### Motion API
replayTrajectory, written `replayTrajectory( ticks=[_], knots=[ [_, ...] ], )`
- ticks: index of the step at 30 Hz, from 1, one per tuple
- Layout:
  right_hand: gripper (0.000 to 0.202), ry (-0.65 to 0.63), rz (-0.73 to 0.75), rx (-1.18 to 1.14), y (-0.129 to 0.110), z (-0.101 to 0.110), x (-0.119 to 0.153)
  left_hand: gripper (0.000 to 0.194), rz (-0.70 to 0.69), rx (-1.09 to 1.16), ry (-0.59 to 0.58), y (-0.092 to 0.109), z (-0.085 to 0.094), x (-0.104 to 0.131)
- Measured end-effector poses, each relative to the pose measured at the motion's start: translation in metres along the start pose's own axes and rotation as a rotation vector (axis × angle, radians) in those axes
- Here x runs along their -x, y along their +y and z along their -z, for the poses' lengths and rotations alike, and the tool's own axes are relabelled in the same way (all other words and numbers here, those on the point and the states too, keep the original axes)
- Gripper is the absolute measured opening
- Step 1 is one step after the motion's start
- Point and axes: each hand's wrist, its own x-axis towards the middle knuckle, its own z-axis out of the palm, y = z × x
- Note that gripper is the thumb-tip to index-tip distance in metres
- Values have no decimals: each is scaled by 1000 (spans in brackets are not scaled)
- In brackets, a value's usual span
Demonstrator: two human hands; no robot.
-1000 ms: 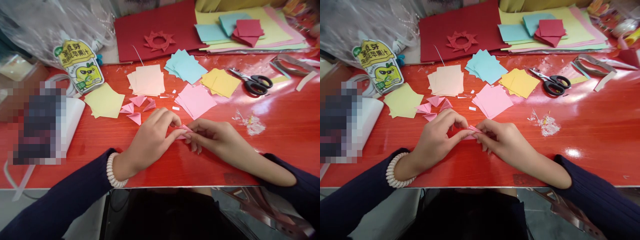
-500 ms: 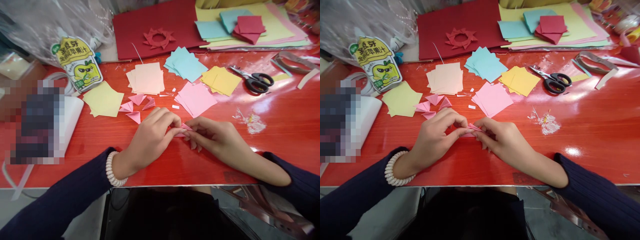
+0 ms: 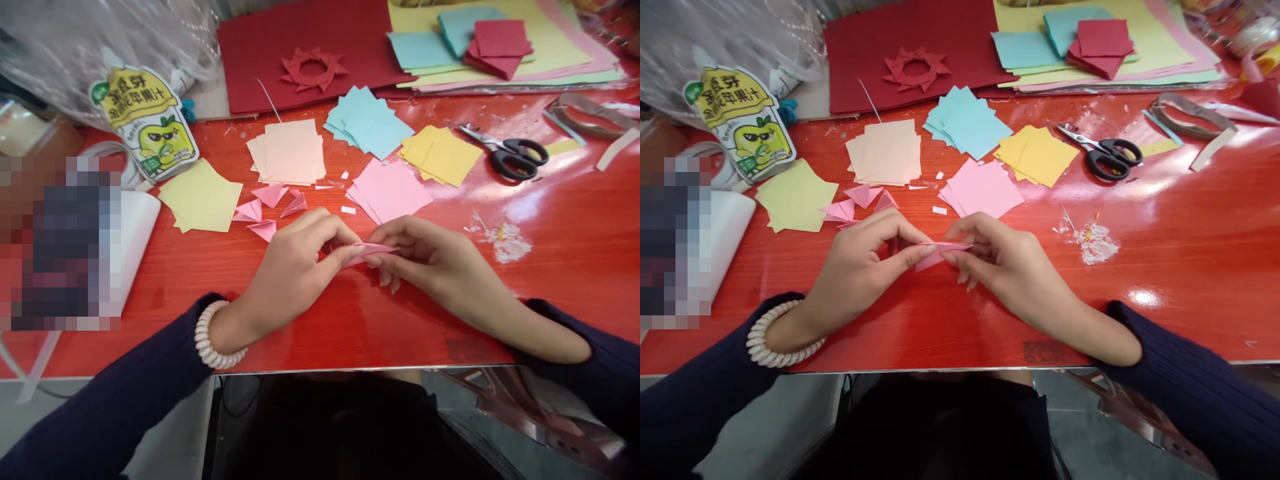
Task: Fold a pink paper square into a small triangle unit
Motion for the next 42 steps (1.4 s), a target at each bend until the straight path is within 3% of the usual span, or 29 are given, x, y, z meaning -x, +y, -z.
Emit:
replayTrajectory(
  ticks=[4, 8, 10, 13, 15, 17, 20, 23, 32, 39, 42],
  knots=[
    [12, 71, 126, 186, -1, -1, 1, 14, 87, 66, -12, -1, 0, -1],
    [9, 152, 240, 319, 1, -1, 1, 17, 81, 96, -32, -1, 1, 0],
    [8, 173, 328, 382, 3, 0, 0, 16, 3, 13, 5, -1, 1, 1],
    [9, 196, 484, 539, 6, 2, -1, 14, -229, -235, 28, -3, 4, 2],
    [12, 196, 560, 667, 8, 5, -3, 16, -374, -348, -66, -7, 6, 2],
    [15, 150, 593, 747, 11, 8, -5, 30, -424, -378, -206, -13, 8, 2],
    [20, 47, 605, 743, 18, 13, -7, 34, -391, -374, -332, -21, 10, 2],
    [20, -10, 626, 715, 23, 15, -9, 27, -380, -334, -352, -23, 11, 1],
    [24, -36, 700, 728, 21, 14, -7, 20, -371, -337, -237, -23, 7, 4],
    [23, 4, 779, 950, 22, 15, -1, 12, -214, -337, -209, -21, 3, 5],
    [26, -85, 814, 942, 21, 14, 2, 8, -182, -317, -220, -19, 3, 5]
  ],
)
